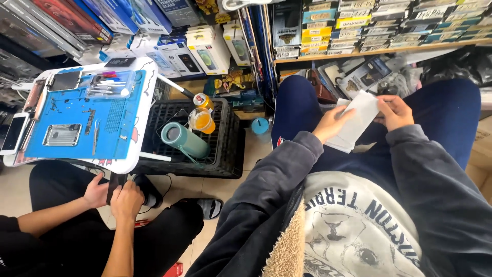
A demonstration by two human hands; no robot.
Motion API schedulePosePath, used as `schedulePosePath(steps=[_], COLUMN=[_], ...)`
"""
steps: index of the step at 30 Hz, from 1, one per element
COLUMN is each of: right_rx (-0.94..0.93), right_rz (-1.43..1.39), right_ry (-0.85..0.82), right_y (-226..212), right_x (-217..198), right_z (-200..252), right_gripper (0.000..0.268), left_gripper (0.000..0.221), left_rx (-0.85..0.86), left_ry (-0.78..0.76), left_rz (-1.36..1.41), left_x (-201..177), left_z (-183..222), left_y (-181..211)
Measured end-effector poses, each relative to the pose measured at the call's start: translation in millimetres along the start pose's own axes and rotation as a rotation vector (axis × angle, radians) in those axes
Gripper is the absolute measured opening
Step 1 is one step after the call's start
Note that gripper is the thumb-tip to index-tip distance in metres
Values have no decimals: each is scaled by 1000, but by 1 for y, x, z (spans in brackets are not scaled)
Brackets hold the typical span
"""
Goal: Unboxing small electronic components from black packaging and placing them on white cards
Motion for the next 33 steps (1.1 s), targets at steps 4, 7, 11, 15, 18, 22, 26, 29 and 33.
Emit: schedulePosePath(steps=[4, 7, 11, 15, 18, 22, 26, 29, 33], right_rx=[169, 154, 20, 27, -5, 74, 21, -6, -2], right_rz=[-203, -241, -62, -214, -198, -353, -320, -490, -765], right_ry=[73, 159, 128, 223, 292, 301, 266, 406, 539], right_y=[11, 44, 54, 36, 59, 52, 64, 11, -31], right_x=[-8, -20, -18, -18, -55, -28, -35, -23, -22], right_z=[-11, -30, -32, -31, -54, -36, -51, -31, -3], right_gripper=[27, 17, 10, 10, 17, 21, 23, 32, 33], left_gripper=[74, 79, 55, 38, 39, 36, 36, 34, 39], left_rx=[121, 117, 306, 336, 359, 359, 345, 326, 248], left_ry=[-2, -48, 44, 44, 26, 51, 67, 58, 77], left_rz=[8, -5, 9, 61, 65, 96, 76, 53, 116], left_x=[9, 15, 25, 26, 24, 27, 27, 25, 27], left_z=[-10, -7, -16, -25, -46, -24, -26, -24, -23], left_y=[-12, -15, -29, -37, -54, -37, -36, -28, -33])
Point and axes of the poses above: each hand's wrist, its own z-axis away from the middle knuckle, its own x-axis out of the palm, y = z × x, the point moved 2 cm from there along -z, towards the middle knuckle, and after that the axes turned 12 degrees about -z, right-handed, at the moved point
